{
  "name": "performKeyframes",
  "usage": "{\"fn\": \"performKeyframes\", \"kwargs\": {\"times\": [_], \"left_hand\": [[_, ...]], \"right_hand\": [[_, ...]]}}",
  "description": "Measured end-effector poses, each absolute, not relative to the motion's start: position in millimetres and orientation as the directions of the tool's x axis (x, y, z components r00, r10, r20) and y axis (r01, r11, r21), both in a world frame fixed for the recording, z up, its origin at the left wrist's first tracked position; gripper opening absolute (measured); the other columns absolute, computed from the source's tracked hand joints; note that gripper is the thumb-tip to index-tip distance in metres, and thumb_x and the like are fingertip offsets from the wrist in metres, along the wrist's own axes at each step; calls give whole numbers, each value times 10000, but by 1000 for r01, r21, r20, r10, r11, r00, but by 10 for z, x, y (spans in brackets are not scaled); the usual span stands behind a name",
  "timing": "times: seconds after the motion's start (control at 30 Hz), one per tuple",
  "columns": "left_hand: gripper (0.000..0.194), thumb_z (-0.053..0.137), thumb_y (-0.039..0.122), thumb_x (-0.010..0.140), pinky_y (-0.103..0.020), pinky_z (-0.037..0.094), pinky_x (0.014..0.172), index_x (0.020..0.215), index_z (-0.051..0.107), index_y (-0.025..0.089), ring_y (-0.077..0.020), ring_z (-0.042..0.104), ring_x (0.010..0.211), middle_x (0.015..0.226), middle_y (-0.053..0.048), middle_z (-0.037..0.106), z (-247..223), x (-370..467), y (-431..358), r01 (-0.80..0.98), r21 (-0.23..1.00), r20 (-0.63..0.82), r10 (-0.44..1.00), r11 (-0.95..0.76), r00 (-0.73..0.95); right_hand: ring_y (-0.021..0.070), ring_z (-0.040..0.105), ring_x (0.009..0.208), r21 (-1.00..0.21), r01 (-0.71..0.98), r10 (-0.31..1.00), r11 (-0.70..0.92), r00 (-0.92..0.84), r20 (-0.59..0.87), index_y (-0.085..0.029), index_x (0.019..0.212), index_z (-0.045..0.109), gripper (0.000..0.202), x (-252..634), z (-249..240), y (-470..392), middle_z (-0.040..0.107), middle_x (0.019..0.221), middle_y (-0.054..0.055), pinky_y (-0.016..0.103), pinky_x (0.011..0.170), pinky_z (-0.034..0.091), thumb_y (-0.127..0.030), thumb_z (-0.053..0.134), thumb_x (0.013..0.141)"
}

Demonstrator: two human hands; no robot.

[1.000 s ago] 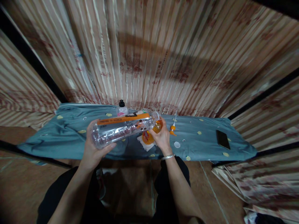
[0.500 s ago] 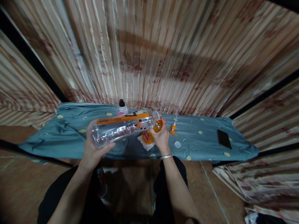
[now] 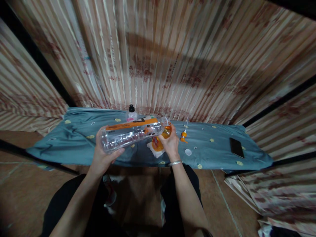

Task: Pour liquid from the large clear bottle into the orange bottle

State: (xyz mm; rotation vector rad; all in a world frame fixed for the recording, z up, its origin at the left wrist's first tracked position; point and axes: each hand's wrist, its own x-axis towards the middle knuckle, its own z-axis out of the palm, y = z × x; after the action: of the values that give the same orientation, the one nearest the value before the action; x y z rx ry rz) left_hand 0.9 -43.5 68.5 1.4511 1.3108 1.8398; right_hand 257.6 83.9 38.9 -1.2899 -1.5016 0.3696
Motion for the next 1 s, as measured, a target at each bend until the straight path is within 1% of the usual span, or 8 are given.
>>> {"fn": "performKeyframes", "kwargs": {"times": [0.2, 0.5, 0.6, 0.67, 0.73, 0.8, 0.87, 1.0], "left_hand": [[1008, 968, 540, 709, -554, 610, 1076, 1525, 438, 278, -328, 715, 1238, 1350, -125, 679, 602, -15, -402, 91, 908, 412, 838, -408, -358], [1010, 956, 554, 717, -489, 640, 1022, 1541, 442, 278, -305, 727, 1203, 1344, -122, 676, 553, -61, -353, 146, 898, 440, 826, -416, -352], [1031, 981, 523, 683, -392, 680, 868, 1530, 452, 266, -262, 749, 1066, 1296, -115, 684, 595, -63, -350, 141, 901, 433, 826, -411, -361], [1041, 992, 501, 665, -288, 659, 679, 1525, 456, 265, -200, 741, 874, 1250, -106, 693, 632, -65, -352, 108, 911, 410, 839, -399, -357], [1047, 1000, 487, 653, -205, 546, 462, 1524, 456, 284, -118, 651, 634, 1215, -96, 702, 671, -71, -351, 46, 926, 366, 865, -374, -342], [1053, 1009, 477, 643, -175, 400, 325, 1521, 454, 306, -49, 501, 462, 1166, -79, 713, 709, -83, -345, -12, 938, 323, 891, -345, -319], [1056, 1020, 475, 627, -172, 330, 279, 1508, 461, 316, -13, 401, 391, 1109, -59, 715, 743, -102, -332, -43, 943, 302, 904, -330, -302], [1095, 1041, 482, 581, -182, 331, 272, 1496, 461, 321, -10, 385, 365, 1057, -41, 706, 784, -143, -293, -66, 952, 271, 920, -300, -282]], "right_hand": [[373, 777, 1073, -779, 507, 849, 369, 158, 504, -184, 1338, 630, 730, 2559, 414, 827, 801, 1209, 176, 566, 983, 621, -560, 813, 740], [388, 779, 1085, -788, 511, 856, 344, 174, 486, -165, 1371, 620, 812, 2545, 448, 817, 795, 1228, 198, 553, 960, 625, -615, 840, 733], [376, 782, 1070, -783, 515, 853, 349, 170, 493, -170, 1371, 627, 804, 2546, 439, 814, 801, 1216, 191, 537, 947, 630, -627, 835, 743], [366, 785, 1059, -775, 523, 849, 355, 167, 502, -178, 1365, 635, 792, 2548, 427, 815, 805, 1218, 184, 522, 931, 636, -636, 830, 749], [362, 787, 1051, -767, 533, 843, 358, 168, 511, -182, 1361, 640, 781, 2550, 417, 818, 807, 1218, 181, 510, 912, 641, -632, 829, 752], [359, 788, 1041, -761, 540, 840, 358, 170, 516, -181, 1363, 640, 769, 2551, 413, 818, 809, 1212, 179, 503, 899, 644, -614, 826, 755], [358, 788, 1035, -758, 546, 838, 355, 173, 517, -182, 1362, 641, 755, 2551, 415, 815, 810, 1204, 175, 505, 906, 644, -593, 823, 756], [368, 780, 1079, -762, 543, 845, 353, 165, 509, -189, 1344, 649, 736, 2552, 431, 806, 804, 1231, 172, 531, 953, 635, -587, 817, 749]]}}
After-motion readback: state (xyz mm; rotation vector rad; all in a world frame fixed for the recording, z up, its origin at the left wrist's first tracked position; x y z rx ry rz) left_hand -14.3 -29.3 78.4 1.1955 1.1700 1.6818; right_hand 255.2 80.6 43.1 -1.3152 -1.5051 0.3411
